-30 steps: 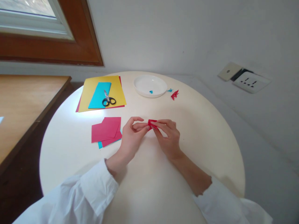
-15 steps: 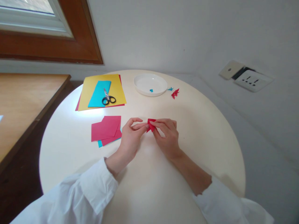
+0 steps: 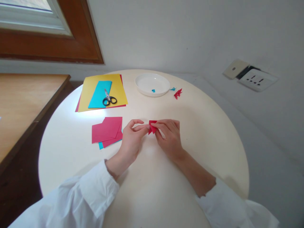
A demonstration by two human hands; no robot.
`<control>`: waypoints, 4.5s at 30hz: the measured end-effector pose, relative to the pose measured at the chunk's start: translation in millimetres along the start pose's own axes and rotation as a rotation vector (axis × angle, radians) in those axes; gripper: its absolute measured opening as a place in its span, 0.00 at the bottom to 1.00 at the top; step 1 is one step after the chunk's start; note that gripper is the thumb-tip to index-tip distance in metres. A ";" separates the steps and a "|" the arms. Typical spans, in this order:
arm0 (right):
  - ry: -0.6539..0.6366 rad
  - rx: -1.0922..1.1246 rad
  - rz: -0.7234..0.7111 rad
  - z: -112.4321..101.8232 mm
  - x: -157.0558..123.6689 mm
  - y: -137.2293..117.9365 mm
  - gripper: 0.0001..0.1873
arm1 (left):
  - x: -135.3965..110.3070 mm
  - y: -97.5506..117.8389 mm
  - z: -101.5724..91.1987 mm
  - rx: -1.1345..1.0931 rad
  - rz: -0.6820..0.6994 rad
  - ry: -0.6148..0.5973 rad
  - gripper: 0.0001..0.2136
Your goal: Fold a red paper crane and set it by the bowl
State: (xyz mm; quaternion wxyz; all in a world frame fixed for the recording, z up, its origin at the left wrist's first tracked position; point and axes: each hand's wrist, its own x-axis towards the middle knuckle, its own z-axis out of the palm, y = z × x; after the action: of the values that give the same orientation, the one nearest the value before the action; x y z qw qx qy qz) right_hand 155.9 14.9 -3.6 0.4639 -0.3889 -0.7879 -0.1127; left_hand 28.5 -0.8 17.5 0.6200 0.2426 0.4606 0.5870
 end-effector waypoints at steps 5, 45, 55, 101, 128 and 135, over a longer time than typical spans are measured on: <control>0.027 0.014 0.050 0.3 0.2 0.6 0.06 | 0.8 -0.7 0.0 0.009 -0.001 0.004 0.18; 0.029 -0.015 0.137 2.0 -0.8 1.7 0.09 | 3.1 0.6 -2.2 0.148 0.107 0.011 0.15; -0.046 0.279 0.385 3.2 -0.5 -1.2 0.03 | 5.2 0.6 -5.3 0.382 0.352 -0.095 0.12; -0.035 0.493 0.533 4.5 -3.5 -6.4 0.04 | 4.4 -1.6 -13.2 0.873 0.804 -0.142 0.08; -0.063 0.426 0.431 2.9 -3.7 -2.5 0.02 | 10.4 -4.9 -14.6 0.659 0.635 -0.172 0.05; -0.065 0.394 0.327 0.7 -2.0 -3.1 0.03 | 11.2 -5.2 -15.9 0.680 0.615 -0.169 0.05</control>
State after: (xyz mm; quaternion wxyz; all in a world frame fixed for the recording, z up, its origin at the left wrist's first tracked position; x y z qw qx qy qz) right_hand 153.8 12.2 -5.1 0.5173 -0.4166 -0.7358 0.1319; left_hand 16.2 5.1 2.6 0.3379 0.6044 0.4815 0.5373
